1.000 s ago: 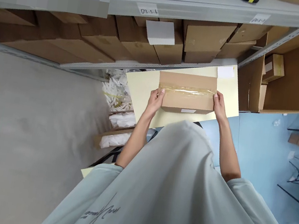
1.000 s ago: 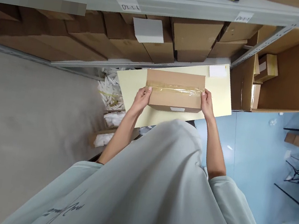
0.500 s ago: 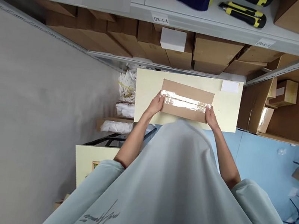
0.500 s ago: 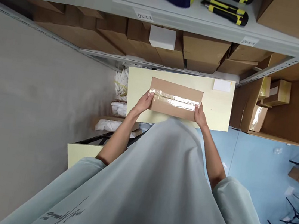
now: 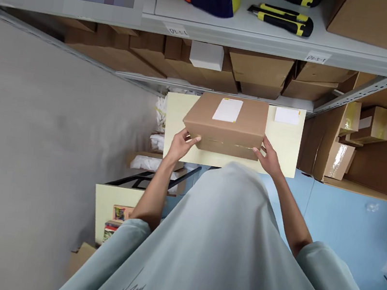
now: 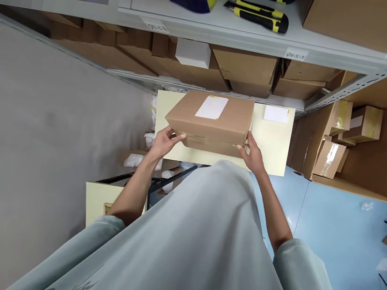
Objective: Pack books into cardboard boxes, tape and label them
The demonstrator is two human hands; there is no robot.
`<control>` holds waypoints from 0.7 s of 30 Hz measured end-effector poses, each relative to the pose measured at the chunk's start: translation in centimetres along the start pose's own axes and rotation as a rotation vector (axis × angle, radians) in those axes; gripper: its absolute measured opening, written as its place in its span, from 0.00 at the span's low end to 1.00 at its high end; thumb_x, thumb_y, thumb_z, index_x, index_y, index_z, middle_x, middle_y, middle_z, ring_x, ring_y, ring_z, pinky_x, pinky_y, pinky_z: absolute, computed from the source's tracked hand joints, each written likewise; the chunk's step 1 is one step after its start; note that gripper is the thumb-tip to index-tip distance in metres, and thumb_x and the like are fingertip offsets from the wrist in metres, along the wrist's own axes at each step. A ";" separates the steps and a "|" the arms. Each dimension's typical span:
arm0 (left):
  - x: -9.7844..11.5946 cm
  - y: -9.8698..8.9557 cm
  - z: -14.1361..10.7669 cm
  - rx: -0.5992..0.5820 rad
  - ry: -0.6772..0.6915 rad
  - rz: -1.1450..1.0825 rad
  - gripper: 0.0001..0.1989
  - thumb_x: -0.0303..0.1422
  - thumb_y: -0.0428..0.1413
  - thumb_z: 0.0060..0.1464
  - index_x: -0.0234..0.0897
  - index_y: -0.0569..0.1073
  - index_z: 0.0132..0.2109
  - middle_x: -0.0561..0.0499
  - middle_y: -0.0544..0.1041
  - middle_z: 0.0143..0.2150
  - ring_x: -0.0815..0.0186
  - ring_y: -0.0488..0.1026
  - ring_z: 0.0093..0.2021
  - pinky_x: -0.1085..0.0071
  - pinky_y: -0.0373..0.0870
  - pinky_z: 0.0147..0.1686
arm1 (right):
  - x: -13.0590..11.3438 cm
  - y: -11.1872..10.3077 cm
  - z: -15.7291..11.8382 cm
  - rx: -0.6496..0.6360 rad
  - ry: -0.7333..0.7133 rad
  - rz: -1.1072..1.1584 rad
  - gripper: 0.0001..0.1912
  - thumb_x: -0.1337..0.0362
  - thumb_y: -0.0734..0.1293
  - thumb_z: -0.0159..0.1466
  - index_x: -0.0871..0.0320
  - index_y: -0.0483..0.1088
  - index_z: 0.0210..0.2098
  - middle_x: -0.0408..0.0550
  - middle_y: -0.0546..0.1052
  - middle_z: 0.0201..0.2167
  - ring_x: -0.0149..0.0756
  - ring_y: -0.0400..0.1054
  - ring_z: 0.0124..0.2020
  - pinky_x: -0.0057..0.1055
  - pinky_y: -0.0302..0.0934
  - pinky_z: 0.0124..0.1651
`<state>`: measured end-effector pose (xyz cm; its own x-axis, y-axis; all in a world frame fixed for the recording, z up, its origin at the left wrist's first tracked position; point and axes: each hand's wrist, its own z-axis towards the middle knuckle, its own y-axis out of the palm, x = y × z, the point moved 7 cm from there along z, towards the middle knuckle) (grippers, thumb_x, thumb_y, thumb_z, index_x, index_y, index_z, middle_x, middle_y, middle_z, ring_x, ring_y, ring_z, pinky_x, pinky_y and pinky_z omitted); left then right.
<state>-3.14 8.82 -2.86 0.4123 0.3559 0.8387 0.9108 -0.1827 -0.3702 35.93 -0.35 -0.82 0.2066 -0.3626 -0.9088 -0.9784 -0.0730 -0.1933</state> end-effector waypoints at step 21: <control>6.7 5.7 -2.3 0.298 0.166 0.385 0.38 0.48 0.60 0.70 0.40 0.70 0.80 0.36 0.73 0.81 0.42 0.69 0.82 0.46 0.66 0.82 | 12.1 -7.4 2.9 0.274 0.102 -0.181 0.40 0.44 0.60 0.77 0.60 0.68 0.80 0.64 0.71 0.79 0.57 0.65 0.82 0.55 0.56 0.88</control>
<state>4.72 8.10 1.59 0.7322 0.1598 0.6620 0.6700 0.0053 -0.7423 45.63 -1.47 -11.44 0.3621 -0.4585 -0.8116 -0.8855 0.1028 -0.4531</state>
